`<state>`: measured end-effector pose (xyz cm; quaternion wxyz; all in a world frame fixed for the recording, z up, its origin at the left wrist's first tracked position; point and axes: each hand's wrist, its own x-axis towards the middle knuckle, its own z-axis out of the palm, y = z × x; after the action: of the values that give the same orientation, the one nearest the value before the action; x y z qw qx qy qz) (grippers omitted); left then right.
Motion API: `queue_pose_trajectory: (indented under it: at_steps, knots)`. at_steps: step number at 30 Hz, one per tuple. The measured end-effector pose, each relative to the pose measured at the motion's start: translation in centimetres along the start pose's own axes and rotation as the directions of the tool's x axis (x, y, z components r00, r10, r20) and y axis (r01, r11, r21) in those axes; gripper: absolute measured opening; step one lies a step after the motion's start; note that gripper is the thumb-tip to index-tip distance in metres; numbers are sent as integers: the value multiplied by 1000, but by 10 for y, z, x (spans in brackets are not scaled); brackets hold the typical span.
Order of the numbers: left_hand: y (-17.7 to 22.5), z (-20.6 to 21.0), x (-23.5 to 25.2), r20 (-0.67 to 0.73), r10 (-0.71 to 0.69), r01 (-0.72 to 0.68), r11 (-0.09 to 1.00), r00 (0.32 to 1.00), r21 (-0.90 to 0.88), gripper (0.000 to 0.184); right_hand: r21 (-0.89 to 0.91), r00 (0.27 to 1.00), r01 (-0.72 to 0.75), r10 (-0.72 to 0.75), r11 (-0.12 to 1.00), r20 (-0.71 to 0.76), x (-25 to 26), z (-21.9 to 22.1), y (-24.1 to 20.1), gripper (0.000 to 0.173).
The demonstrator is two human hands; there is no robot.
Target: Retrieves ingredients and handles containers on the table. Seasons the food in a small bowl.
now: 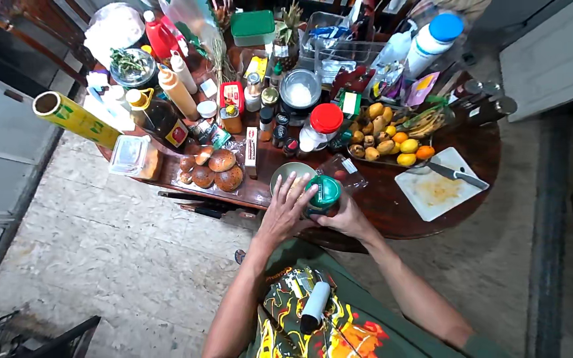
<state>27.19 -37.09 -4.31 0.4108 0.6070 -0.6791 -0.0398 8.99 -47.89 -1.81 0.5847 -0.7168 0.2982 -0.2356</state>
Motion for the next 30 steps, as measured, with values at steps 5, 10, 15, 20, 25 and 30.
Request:
queue_pose_trajectory:
  at_steps: [5,10,15,20,25,30]
  knots:
    - [-3,1,-3,-78,23,-20,999,997,39,77,59,1000,16,-16,998,1,1,1,1,94]
    - [13,0,-4,-44,-110,103,985,993,-139,89,-68,995,-18,11,998,-94,-8,14,12,96]
    - [38,-1,11,-61,-301,298,953,952,-55,58,-360,966,48,-135,932,-219,-11,38,13,82]
    - [48,2,18,-109,-354,354,935,929,-18,29,-556,911,108,-306,824,-276,-13,48,17,83]
    - [37,-22,20,73,-337,330,939,939,92,34,-649,936,117,-302,752,-181,-14,42,8,88]
    - [32,-39,32,305,-294,239,949,906,203,56,-745,952,90,-276,661,-130,-9,38,-2,80]
